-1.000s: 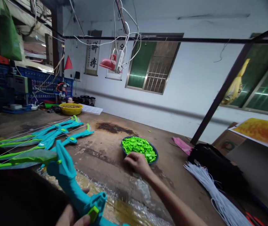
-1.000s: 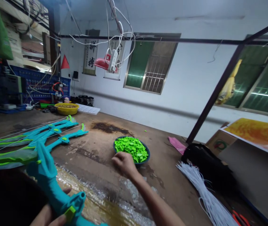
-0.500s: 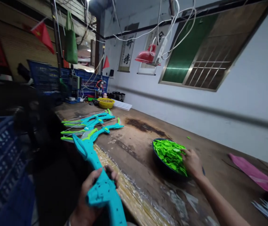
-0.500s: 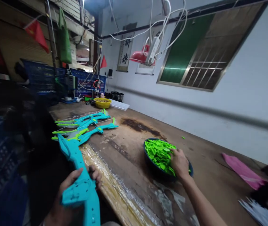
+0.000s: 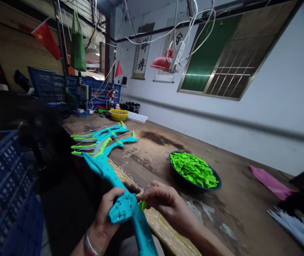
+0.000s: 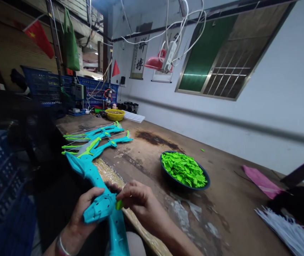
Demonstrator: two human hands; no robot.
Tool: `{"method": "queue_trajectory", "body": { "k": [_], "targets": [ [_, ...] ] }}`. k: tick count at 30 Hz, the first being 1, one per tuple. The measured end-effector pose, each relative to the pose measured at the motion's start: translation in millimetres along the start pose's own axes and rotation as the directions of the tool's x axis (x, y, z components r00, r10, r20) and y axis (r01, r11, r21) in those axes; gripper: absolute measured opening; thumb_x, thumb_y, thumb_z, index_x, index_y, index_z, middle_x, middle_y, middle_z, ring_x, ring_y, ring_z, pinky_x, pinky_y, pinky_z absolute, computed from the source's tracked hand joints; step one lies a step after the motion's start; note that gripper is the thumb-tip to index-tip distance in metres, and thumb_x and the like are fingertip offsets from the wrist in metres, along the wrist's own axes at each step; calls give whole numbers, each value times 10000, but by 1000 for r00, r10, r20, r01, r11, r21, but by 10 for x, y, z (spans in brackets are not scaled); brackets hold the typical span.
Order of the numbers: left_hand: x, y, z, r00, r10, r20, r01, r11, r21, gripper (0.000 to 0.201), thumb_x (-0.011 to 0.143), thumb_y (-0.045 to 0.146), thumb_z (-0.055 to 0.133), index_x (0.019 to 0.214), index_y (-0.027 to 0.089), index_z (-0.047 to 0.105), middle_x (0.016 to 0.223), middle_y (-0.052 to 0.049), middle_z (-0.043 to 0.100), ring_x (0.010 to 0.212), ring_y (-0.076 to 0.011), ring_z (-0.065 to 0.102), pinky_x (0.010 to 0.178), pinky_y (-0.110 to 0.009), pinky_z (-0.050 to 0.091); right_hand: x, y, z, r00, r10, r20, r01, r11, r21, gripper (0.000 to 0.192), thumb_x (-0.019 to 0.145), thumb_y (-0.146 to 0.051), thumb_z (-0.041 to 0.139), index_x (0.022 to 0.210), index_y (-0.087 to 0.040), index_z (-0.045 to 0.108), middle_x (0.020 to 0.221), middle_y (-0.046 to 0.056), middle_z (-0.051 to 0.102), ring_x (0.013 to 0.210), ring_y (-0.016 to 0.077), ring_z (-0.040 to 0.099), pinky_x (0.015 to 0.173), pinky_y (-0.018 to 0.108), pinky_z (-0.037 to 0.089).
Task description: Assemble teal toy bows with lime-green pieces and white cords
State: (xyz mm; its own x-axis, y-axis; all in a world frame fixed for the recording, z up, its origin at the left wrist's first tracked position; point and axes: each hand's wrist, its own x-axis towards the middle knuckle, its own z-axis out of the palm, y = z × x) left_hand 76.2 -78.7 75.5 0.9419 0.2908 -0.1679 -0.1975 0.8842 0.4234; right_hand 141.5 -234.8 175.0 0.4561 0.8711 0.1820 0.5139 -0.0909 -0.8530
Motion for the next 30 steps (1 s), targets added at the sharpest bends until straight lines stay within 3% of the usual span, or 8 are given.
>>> {"method": "queue_trajectory", "body": {
  "k": [4, 9, 12, 14, 17, 22, 27, 30],
  "targets": [
    [-16, 78, 148, 1000, 20, 14, -20, 999, 25, 72, 716, 63, 666, 680, 110, 705, 657, -49, 687, 562, -139, 608, 571, -229, 542, 85, -202, -58, 973, -168, 161, 219, 895, -390, 137, 1018, -193, 535, 1070, -181, 660, 928, 39, 655, 834, 146, 603, 760, 254, 459],
    [-110, 54, 263, 980, 145, 140, -167, 971, 169, 197, 613, -90, 741, 607, 106, 726, 644, -27, 689, 632, -122, 592, 584, -152, 513, 288, -388, -8, 881, -212, 424, 398, 816, -419, 155, 987, -91, 540, 977, -168, 674, 1021, 66, 635, 927, 157, 607, 814, 248, 478],
    [-194, 90, 310, 975, 178, 132, -200, 962, 186, 208, 654, -93, 736, 674, 113, 758, 653, -7, 692, 622, -108, 589, 572, -130, 510, 309, -372, 98, 907, -227, 354, 367, 839, -402, 167, 927, -63, 642, 1028, -189, 687, 1099, 62, 628, 994, 163, 620, 859, 247, 488],
    [-219, 126, 334, 990, 115, 86, -121, 990, 73, 149, 755, -23, 715, 738, 118, 759, 680, -14, 696, 630, -110, 615, 607, -138, 541, 260, -332, 181, 939, -255, 230, 333, 842, -425, 128, 912, -63, 670, 951, -185, 672, 1017, 40, 638, 928, 152, 623, 813, 236, 484],
    [-205, 159, 353, 997, -24, 71, 32, 993, -110, 185, 923, 108, 582, 807, 120, 725, 693, -34, 688, 613, -123, 648, 599, -180, 573, 159, -274, 272, 941, -304, 148, 337, 823, -457, 88, 922, -152, 704, 864, -177, 642, 938, 30, 645, 874, 145, 619, 782, 231, 477],
    [-194, 191, 377, 991, -119, 69, 131, 969, -210, 264, 1005, 157, 438, 922, 81, 676, 709, -83, 708, 639, -164, 702, 584, -228, 592, 112, -253, 237, 922, -350, 166, 387, 811, -439, 70, 965, -114, 620, 989, -175, 645, 991, 59, 654, 930, 153, 615, 846, 258, 493],
    [-205, 203, 383, 986, -137, 91, 155, 960, -232, 264, 1012, 178, 424, 935, 79, 656, 761, -113, 731, 709, -202, 735, 639, -272, 613, 159, -274, 139, 877, -384, 290, 479, 759, -441, 132, 982, -101, 586, 1068, -179, 647, 1023, 62, 654, 960, 158, 597, 870, 286, 488],
    [-178, 176, 355, 982, -123, 143, 157, 954, -255, 263, 1019, 178, 409, 964, 77, 646, 766, -107, 721, 661, -182, 714, 595, -262, 598, 153, -267, 141, 859, -412, 304, 511, 731, -452, 166, 972, -73, 587, 1096, -168, 643, 1045, 72, 648, 971, 165, 583, 878, 299, 489]
  ]
}}
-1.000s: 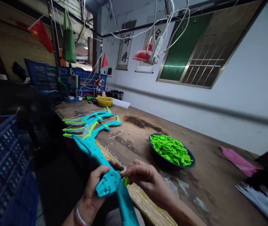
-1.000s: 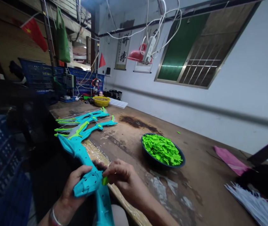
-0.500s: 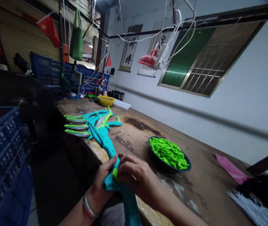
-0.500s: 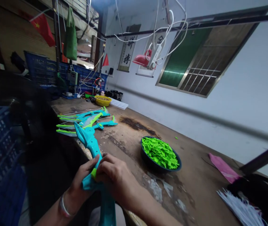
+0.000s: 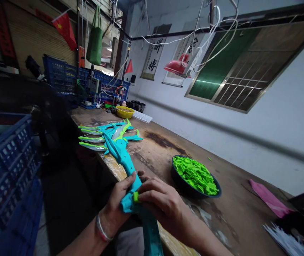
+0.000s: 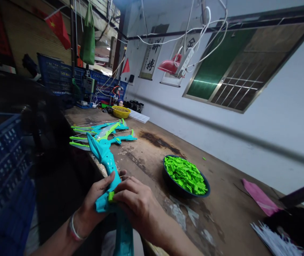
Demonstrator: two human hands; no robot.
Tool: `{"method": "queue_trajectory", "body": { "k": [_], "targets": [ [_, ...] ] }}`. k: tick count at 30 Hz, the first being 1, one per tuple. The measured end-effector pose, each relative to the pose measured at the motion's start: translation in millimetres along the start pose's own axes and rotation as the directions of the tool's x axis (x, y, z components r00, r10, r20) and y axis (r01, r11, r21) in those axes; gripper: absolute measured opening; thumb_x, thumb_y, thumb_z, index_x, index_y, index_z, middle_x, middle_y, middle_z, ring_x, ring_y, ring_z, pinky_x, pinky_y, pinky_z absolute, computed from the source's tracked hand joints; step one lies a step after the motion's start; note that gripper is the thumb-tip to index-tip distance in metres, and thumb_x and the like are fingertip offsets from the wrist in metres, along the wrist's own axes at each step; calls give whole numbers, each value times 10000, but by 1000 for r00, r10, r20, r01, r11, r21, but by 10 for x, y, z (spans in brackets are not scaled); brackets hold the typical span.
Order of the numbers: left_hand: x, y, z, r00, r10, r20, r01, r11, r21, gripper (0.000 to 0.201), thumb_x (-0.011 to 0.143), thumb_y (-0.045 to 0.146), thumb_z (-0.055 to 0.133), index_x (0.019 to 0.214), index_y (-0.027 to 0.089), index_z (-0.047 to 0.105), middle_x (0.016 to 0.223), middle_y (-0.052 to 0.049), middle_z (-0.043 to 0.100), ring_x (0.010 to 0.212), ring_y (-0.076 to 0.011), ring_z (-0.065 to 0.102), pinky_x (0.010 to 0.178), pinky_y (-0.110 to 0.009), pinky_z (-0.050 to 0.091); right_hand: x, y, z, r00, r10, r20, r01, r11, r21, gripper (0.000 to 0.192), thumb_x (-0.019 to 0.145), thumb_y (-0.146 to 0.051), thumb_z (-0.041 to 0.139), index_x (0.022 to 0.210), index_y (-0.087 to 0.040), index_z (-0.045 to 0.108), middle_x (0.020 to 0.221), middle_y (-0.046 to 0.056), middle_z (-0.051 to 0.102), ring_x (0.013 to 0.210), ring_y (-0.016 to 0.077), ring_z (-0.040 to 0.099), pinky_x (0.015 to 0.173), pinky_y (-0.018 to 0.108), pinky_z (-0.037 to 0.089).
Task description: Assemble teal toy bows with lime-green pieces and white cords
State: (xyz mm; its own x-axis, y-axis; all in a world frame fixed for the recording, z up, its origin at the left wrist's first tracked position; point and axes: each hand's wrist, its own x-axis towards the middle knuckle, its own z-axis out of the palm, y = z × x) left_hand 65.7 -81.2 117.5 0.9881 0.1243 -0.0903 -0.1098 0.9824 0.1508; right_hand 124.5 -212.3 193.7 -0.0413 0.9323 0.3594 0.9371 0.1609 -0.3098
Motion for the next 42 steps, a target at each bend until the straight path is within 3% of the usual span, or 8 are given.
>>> {"method": "queue_trajectory", "body": {
  "k": [10, 14, 19, 21, 26, 31, 38, 42],
  "targets": [
    [43, -43, -114, 997, -16, 71, 16, 1000, -5, 205, 1010, 166, 422, 1017, 90, 612, 798, -118, 718, 667, -182, 710, 593, -263, 590, -46, 15, 12, 990, -139, 26, 140, 989, -38, 126, 995, -75, 514, 1025, -130, 623, 1082, 116, 656, 997, 209, 541, 901, 366, 503],
    [57, -51, -108, 998, -13, 57, 13, 1000, 1, 199, 1003, 171, 448, 1007, 81, 626, 834, -141, 733, 727, -205, 729, 652, -295, 612, -66, 43, 13, 992, -122, 0, 122, 992, -11, 112, 1022, -120, 497, 1010, -150, 604, 1074, 101, 654, 974, 193, 554, 892, 362, 514],
    [-17, -45, -90, 999, -10, 45, 8, 999, 43, 139, 954, 166, 547, 1038, 100, 635, 863, -126, 747, 731, -192, 727, 647, -261, 595, -73, -24, 45, 992, -119, 31, 123, 982, -141, 199, 1044, -109, 425, 1013, -144, 619, 1074, 110, 672, 972, 193, 560, 851, 351, 542],
    [-92, -25, -86, 998, -6, 63, 0, 995, 98, 223, 874, 146, 643, 1094, 108, 639, 909, -123, 756, 777, -198, 733, 669, -253, 585, -97, -52, 73, 990, -140, 24, 142, 973, -180, 207, 1042, -100, 416, 1049, -132, 621, 1098, 126, 673, 984, 198, 566, 850, 351, 553],
    [-275, 109, -157, 971, -124, 206, 51, 943, 330, 728, 595, 120, 828, 1281, 152, 589, 1136, -97, 743, 1055, -258, 707, 889, -314, 557, -201, -103, 154, 990, -126, -58, 113, 976, -188, 235, 1034, -96, 424, 1171, -121, 613, 1153, 149, 649, 1097, 236, 552, 947, 407, 538],
    [-354, 326, -260, 932, -242, 270, 57, 833, 550, 812, 625, 179, 809, 1385, 194, 524, 1134, -29, 739, 1021, -195, 692, 886, -270, 502, -174, -190, 225, 971, -193, -142, 164, 968, -191, 260, 1039, -124, 420, 1195, -100, 627, 1130, 163, 645, 1110, 245, 553, 920, 379, 553],
    [-408, 649, 10, 961, -74, 267, -146, 684, 715, 613, 660, 270, 782, 1256, 234, 643, 1123, -43, 743, 1048, -251, 671, 888, -320, 526, -7, -217, 190, 934, 5, -358, -53, 991, -125, 172, 978, -216, 624, 1147, -238, 645, 1205, 93, 642, 1142, 231, 594, 941, 359, 559],
    [-500, 670, 67, 922, 3, 387, -328, 539, 776, 552, 709, 245, 745, 1258, 233, 687, 1254, -60, 705, 1182, -305, 626, 1020, -378, 496, -61, -173, 222, 846, 252, -470, -239, 967, 88, 630, 882, -525, 731, 1407, -261, 503, 1445, 144, 498, 1255, 287, 565, 960, 366, 567]
  ]
}}
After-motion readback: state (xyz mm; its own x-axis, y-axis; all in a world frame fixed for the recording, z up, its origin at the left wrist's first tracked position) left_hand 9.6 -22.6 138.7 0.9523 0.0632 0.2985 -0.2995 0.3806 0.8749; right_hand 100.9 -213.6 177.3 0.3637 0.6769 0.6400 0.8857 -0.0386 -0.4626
